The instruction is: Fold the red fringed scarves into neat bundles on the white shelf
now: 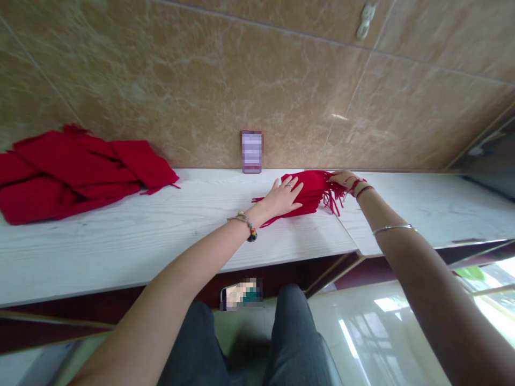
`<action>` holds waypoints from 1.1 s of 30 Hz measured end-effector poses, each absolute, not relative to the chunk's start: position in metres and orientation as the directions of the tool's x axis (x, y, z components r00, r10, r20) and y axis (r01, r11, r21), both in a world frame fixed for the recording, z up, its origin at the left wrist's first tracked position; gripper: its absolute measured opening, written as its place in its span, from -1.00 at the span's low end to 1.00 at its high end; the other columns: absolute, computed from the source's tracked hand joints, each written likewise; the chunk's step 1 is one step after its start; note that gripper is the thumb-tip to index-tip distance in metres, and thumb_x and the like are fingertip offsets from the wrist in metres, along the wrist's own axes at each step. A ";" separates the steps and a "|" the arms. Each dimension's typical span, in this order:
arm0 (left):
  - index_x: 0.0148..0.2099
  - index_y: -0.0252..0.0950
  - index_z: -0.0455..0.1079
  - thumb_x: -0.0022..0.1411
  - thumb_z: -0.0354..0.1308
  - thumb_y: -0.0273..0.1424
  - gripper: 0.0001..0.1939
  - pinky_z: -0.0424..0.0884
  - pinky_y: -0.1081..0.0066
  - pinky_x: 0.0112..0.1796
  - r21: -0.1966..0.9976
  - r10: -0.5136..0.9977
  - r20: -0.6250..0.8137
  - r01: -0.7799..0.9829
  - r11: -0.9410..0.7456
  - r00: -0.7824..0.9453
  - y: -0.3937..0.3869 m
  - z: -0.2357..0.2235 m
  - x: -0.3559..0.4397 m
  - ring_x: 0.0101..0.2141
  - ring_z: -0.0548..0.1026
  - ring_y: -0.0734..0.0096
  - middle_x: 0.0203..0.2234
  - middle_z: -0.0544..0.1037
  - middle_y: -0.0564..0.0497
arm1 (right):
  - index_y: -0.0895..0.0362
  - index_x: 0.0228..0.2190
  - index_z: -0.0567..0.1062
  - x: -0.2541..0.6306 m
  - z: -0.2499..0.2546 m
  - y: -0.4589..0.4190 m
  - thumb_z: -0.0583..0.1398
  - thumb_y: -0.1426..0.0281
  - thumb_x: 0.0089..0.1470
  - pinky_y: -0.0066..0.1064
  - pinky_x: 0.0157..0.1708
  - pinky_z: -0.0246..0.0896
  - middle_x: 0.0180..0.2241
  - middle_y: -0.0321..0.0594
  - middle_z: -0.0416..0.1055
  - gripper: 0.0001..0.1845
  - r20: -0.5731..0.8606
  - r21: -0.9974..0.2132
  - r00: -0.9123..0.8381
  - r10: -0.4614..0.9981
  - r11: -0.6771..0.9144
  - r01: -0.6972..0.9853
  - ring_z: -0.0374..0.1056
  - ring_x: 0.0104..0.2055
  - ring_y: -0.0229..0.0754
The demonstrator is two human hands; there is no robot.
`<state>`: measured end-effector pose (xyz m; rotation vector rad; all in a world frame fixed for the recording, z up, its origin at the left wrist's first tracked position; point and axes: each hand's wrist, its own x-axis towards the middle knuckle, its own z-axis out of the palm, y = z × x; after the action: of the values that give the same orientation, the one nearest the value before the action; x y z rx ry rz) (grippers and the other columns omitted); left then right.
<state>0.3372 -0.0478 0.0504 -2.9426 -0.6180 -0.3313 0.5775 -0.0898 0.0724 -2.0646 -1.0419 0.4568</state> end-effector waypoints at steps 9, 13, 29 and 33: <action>0.30 -0.37 0.02 0.27 0.01 -0.14 -0.34 -0.02 0.03 0.16 0.003 0.415 0.188 0.422 -0.907 0.890 -0.045 0.059 0.335 0.27 -0.12 -0.07 0.27 -0.02 -0.33 | 0.20 -0.07 0.47 0.559 0.085 -0.086 0.11 0.50 -0.01 -0.18 0.08 0.12 0.01 -0.01 0.39 -0.59 0.420 -0.534 0.418 0.806 -0.153 0.832 0.27 0.07 -0.06; 0.33 -0.39 -0.08 0.20 0.12 -0.16 -0.21 0.00 -0.03 0.14 -0.019 0.450 0.151 0.457 -0.889 0.880 -0.046 0.052 0.335 0.26 -0.13 -0.12 0.28 -0.09 -0.37 | 0.12 0.02 0.41 0.533 0.063 -0.081 0.00 0.37 0.14 -0.18 0.14 0.06 0.07 -0.11 0.35 -0.58 0.263 -0.410 0.076 0.962 0.040 0.911 0.23 0.13 -0.12; 0.29 -0.30 0.01 0.26 0.07 -0.34 -0.41 -0.01 0.08 0.17 -0.074 0.455 0.176 0.472 -0.878 0.873 -0.027 0.033 0.256 0.28 -0.11 0.14 0.29 -0.02 -0.22 | 0.14 0.23 0.08 0.444 0.039 -0.094 -0.17 0.31 0.24 0.26 0.14 -0.20 0.29 -0.05 -0.10 -0.45 0.190 -0.159 0.056 0.980 -0.026 0.987 -0.21 0.32 0.05; 0.26 -0.35 0.03 0.24 0.09 -0.36 -0.41 0.05 0.11 0.16 -0.033 0.493 0.200 0.508 -0.860 0.847 -0.015 0.030 0.205 0.28 -0.09 0.10 0.27 0.01 -0.25 | 0.08 0.23 0.08 0.399 0.036 -0.078 -0.17 0.30 0.24 0.28 0.13 -0.17 0.30 -0.10 -0.11 -0.45 0.218 -0.204 0.003 0.976 0.043 0.978 -0.21 0.32 0.08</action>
<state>0.2053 -0.0147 0.0300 -2.9372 -0.7976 -0.2830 0.3991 -0.0783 0.0363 -1.9866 -2.0274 -0.0094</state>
